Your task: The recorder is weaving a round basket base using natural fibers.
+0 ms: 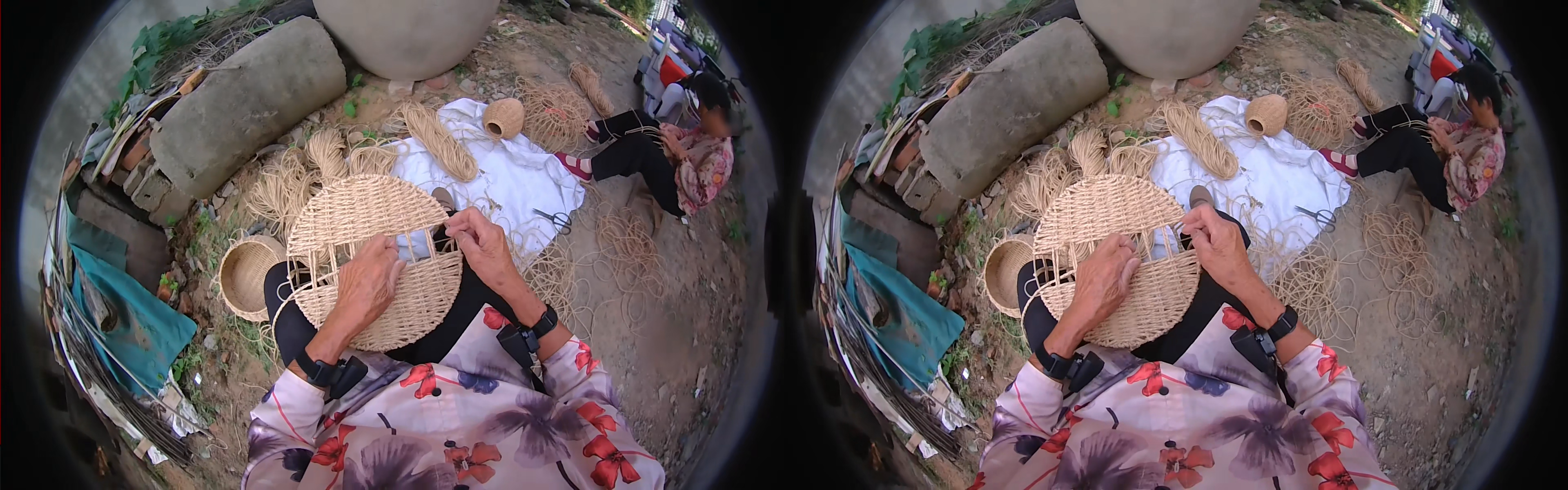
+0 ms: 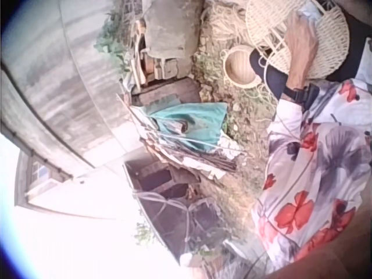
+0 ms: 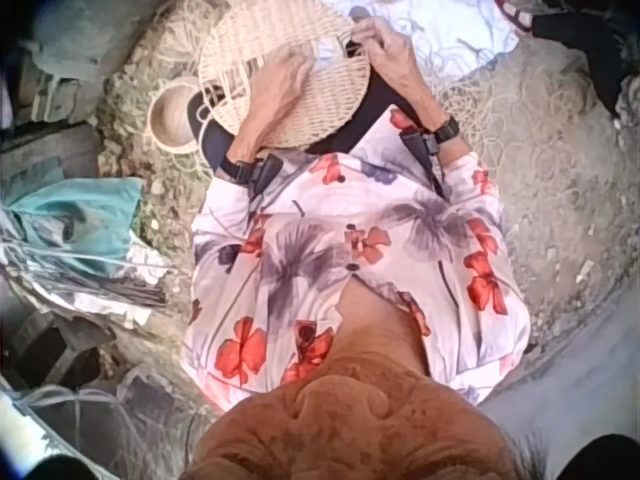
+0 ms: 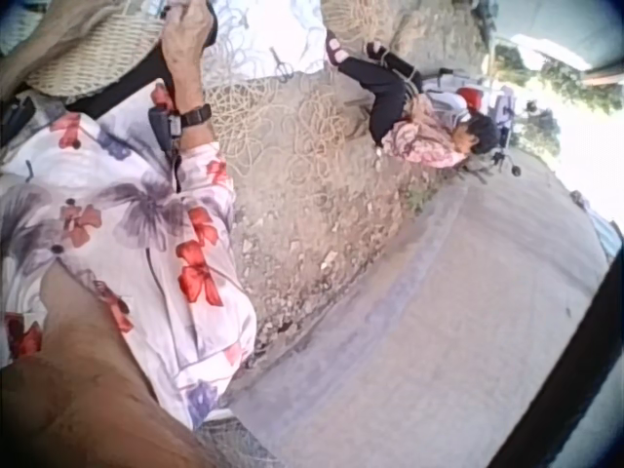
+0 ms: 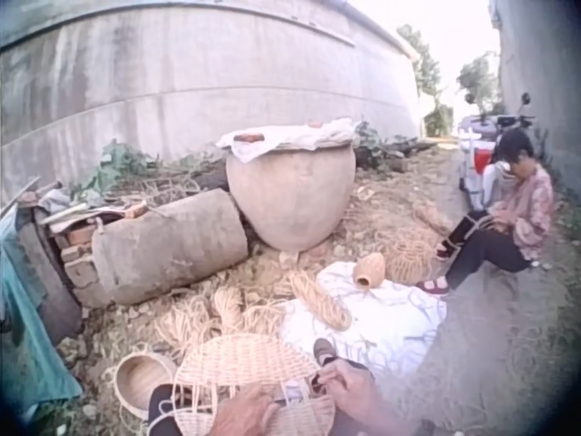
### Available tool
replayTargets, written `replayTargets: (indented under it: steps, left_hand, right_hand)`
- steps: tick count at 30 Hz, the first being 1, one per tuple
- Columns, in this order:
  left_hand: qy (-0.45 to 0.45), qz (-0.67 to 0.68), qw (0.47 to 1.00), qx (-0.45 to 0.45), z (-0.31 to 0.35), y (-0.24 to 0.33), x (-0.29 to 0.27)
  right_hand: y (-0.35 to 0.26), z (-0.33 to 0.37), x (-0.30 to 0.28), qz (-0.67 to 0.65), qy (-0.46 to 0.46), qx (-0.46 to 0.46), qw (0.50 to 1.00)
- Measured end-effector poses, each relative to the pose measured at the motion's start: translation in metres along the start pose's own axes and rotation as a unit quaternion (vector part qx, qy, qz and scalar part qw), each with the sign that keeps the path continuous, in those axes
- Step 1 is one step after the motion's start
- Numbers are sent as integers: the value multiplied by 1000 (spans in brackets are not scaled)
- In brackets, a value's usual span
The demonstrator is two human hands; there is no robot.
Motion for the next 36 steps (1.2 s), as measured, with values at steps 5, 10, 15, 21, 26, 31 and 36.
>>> replayTargets:
  steps: [5,10,15,21,26,31,36]
  left_hand:
    - [8,13,1000,-6,1,-1,-2]
    - [39,41,998,9,5,-4,-2]
    - [164,51,975,-142,30,-19,-51]
    - [165,8,918,-362,107,-71,-91]
    - [111,86,922,-360,138,-97,-94]
    - [54,191,900,-388,144,-119,-127]
    - [-17,148,910,-388,156,-137,-170]
  right_hand:
    - [-28,7,10,22,-48,-2,999]
    - [-25,14,36,137,-113,-161,971]
    - [-13,14,33,80,-79,-94,989]
    - [-13,12,30,63,-104,-55,991]
    - [-20,9,29,67,-126,1,990]
    - [-20,7,31,60,-150,26,987]
    - [-17,10,34,79,-130,-111,982]
Point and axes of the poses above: each hand's wrist, its own z-axis away from the middle knuckle, its own x-axis out of the palm, y = z × x, the point moved 1 cm from there along -z, towards the middle knuckle, and after that the axes turned 10 degrees about y, right-handed, at the moved point
